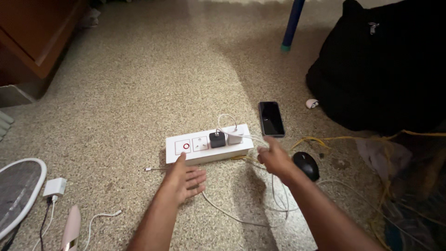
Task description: The person plugs multiple phone chargers into a white power strip on the floor. They connect a white charger, a black charger, and another white charger, arranging the cables as they work.
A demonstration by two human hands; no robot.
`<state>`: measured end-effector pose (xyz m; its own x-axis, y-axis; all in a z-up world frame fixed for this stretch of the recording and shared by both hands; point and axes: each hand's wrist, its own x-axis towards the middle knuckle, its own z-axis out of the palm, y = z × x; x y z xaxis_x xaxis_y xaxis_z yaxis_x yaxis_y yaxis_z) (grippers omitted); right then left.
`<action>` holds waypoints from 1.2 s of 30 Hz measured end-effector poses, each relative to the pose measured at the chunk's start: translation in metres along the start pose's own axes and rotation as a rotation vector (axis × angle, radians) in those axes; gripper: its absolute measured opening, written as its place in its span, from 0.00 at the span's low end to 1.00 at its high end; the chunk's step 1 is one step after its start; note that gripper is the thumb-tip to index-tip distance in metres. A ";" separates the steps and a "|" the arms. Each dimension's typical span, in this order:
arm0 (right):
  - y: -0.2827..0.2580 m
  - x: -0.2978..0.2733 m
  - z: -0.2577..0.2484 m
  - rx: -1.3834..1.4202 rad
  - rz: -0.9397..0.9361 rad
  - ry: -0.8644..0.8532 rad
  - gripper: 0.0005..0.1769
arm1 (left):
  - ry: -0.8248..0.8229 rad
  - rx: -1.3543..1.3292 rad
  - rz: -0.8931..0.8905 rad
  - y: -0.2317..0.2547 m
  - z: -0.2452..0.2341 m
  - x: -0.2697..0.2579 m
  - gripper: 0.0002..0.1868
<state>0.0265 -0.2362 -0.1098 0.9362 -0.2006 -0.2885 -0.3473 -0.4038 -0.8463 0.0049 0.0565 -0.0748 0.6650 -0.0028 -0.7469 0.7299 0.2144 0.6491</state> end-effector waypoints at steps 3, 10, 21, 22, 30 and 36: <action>-0.007 0.007 0.021 0.174 -0.098 -0.235 0.22 | -0.007 -0.021 0.058 -0.001 -0.022 0.037 0.38; -0.028 0.019 0.040 0.264 -0.158 -0.265 0.16 | 0.102 0.114 0.152 0.011 -0.048 0.081 0.28; -0.075 0.009 0.059 -0.192 -0.368 -0.152 0.22 | 0.086 0.157 0.299 0.029 -0.027 0.047 0.15; -0.079 0.002 0.060 -0.299 -0.455 -0.064 0.23 | 0.071 0.237 0.296 0.026 -0.017 0.037 0.15; -0.120 -0.065 0.044 -0.699 -0.426 -0.136 0.08 | -0.101 0.304 0.549 0.030 0.055 -0.025 0.34; -0.114 -0.070 0.003 -0.788 -0.350 -0.155 0.09 | -0.214 0.002 0.568 0.016 0.064 -0.030 0.25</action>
<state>0.0010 -0.1730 0.0054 0.9727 0.1509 -0.1762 0.0795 -0.9303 -0.3581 0.0068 -0.0023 -0.0326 0.9675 -0.0852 -0.2380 0.2517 0.2381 0.9381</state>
